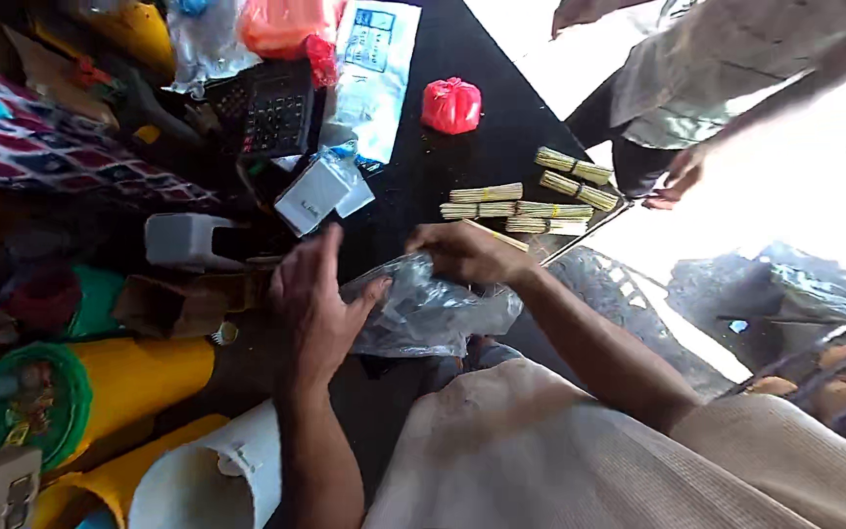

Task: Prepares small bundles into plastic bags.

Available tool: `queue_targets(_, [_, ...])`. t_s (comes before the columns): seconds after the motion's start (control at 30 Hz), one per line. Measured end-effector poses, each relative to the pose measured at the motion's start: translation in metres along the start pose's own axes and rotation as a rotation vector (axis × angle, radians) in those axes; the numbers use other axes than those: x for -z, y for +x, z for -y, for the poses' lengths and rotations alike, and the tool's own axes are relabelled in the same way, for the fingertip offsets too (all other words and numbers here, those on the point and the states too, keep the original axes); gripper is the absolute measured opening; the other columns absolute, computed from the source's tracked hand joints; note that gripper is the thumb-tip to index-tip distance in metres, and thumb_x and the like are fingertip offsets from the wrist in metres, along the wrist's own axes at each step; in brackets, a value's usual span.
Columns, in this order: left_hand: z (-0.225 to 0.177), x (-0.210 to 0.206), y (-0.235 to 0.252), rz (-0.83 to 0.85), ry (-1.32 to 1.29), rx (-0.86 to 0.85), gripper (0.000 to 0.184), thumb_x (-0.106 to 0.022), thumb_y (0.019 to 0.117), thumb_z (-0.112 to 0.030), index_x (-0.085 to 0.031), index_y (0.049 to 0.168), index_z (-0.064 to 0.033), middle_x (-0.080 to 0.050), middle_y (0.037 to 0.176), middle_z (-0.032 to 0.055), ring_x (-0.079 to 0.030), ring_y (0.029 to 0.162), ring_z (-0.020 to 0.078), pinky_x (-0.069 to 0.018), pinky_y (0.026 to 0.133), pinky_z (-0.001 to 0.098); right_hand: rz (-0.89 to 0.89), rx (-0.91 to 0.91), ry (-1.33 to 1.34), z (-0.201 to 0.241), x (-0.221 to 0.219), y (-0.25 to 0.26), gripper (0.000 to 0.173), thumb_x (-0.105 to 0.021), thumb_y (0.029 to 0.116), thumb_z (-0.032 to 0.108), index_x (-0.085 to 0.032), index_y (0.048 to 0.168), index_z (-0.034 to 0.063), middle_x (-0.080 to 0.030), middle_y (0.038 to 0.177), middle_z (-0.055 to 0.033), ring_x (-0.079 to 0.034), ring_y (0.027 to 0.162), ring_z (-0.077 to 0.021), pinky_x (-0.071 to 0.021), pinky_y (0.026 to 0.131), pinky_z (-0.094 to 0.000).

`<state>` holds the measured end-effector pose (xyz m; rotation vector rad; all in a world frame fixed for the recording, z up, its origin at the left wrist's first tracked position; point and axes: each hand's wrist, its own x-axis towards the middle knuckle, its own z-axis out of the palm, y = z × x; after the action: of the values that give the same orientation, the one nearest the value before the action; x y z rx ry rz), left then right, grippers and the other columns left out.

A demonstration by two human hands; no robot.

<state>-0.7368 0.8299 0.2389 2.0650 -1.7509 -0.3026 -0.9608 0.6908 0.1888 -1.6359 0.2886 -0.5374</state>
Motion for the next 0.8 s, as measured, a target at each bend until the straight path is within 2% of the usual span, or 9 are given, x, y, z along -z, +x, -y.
queue_targets(0.07, [0.005,-0.013,0.007,0.1,-0.01,-0.086,0.033,-0.059,0.1015,-0.039,-0.074,0.109,-0.0102,-0.072,0.095,0.0103,-0.069,0.091,0.0289,-0.0526,0.083,0.0594,-0.066,-0.058,0.047,-0.002,-0.009,-0.009,0.026,-0.053,0.1035,0.006,-0.059,0.127,-0.0031,-0.07,0.104,-0.0135,-0.07,0.087,-0.0178,-0.0619,0.078,-0.0361])
queue_targets(0.17, [0.016,-0.034,0.006,0.021,-0.216,-0.099,0.033,-0.049,0.1072,-0.027,-0.069,0.097,-0.0029,-0.064,0.074,0.0081,-0.062,0.067,0.0159,-0.0524,0.063,0.0385,-0.152,-0.23,-0.12,0.002,-0.02,-0.051,0.07,-0.058,0.0992,0.048,-0.041,0.153,0.0065,-0.068,0.126,-0.0102,-0.067,0.111,-0.0169,-0.0568,0.096,-0.0394])
queue_targets(0.23, [0.023,-0.05,0.008,-0.063,-0.392,-0.082,0.033,-0.049,0.1071,-0.026,-0.068,0.097,-0.0012,-0.058,0.071,0.0025,-0.054,0.062,0.0038,-0.0472,0.06,0.023,-0.164,-0.357,-0.33,0.003,-0.032,-0.077,0.062,-0.063,0.0976,0.051,-0.056,0.14,0.0067,-0.071,0.117,-0.0112,-0.068,0.108,-0.0205,-0.0551,0.097,-0.0473])
queue_targets(0.3, [0.036,-0.065,0.011,-0.064,-0.548,-0.02,0.032,-0.051,0.1072,-0.029,-0.067,0.097,-0.0031,-0.056,0.072,-0.0017,-0.052,0.062,0.0007,-0.0466,0.06,0.0205,-0.258,-0.455,-0.449,0.0,-0.041,-0.093,0.033,-0.058,0.1032,0.034,-0.067,0.105,0.0029,-0.065,0.079,-0.0096,-0.065,0.072,-0.02,-0.0549,0.07,-0.0445])
queue_targets(0.4, [0.071,-0.079,0.029,-0.081,-0.666,0.122,0.032,-0.052,0.1069,-0.033,-0.069,0.099,-0.0072,-0.058,0.076,-0.0044,-0.052,0.062,0.0017,-0.0484,0.06,0.0235,-0.266,-0.586,-0.336,0.0,-0.016,-0.108,0.035,-0.047,0.109,0.029,-0.066,0.102,0.0012,-0.059,0.071,-0.0044,-0.057,0.058,-0.0108,-0.0528,0.058,-0.0305])
queue_targets(0.5, [0.09,-0.083,0.053,-0.029,-0.462,0.16,0.045,-0.047,0.1085,-0.04,-0.068,0.099,-0.0016,-0.06,0.081,0.0074,-0.054,0.07,0.0136,-0.0483,0.07,0.0379,-0.272,-0.574,-0.518,0.008,0.027,-0.109,0.031,-0.052,0.1076,0.03,-0.069,0.105,0.0044,-0.07,0.082,-0.0077,-0.069,0.071,-0.0173,-0.0595,0.071,-0.0419])
queue_targets(0.6, [0.097,-0.082,0.082,0.038,-0.217,0.178,0.052,-0.046,0.1083,-0.045,-0.066,0.1,0.0018,-0.064,0.087,0.024,-0.062,0.08,0.0396,-0.0474,0.074,0.0658,-0.374,-0.578,-0.957,0.007,0.116,-0.094,0.04,-0.063,0.0998,0.042,-0.069,0.125,0.0111,-0.071,0.112,-0.0106,-0.071,0.098,-0.0287,-0.0568,0.086,-0.0578])
queue_targets(0.7, [0.086,-0.07,0.092,0.068,-0.013,0.269,0.053,-0.052,0.1051,-0.048,-0.057,0.135,-0.0046,-0.064,0.118,0.0311,-0.061,0.108,0.0544,-0.0442,0.087,0.0779,-0.151,-0.874,-1.183,-0.02,0.189,-0.085,0.078,-0.077,0.0824,0.061,-0.054,0.144,0.0177,-0.056,0.139,-0.0206,-0.055,0.123,-0.0476,-0.047,0.087,-0.074])
queue_targets(0.8, [0.044,-0.058,0.086,-0.089,-0.007,0.299,0.067,-0.056,0.1014,-0.05,-0.041,0.153,-0.0102,-0.044,0.151,0.0265,-0.042,0.138,0.0497,-0.0343,0.108,0.0706,0.069,-0.922,-1.256,-0.054,0.227,-0.089,0.086,-0.079,0.08,0.06,-0.051,0.144,0.0087,-0.049,0.143,-0.0264,-0.052,0.125,-0.0513,-0.0487,0.086,-0.0727])
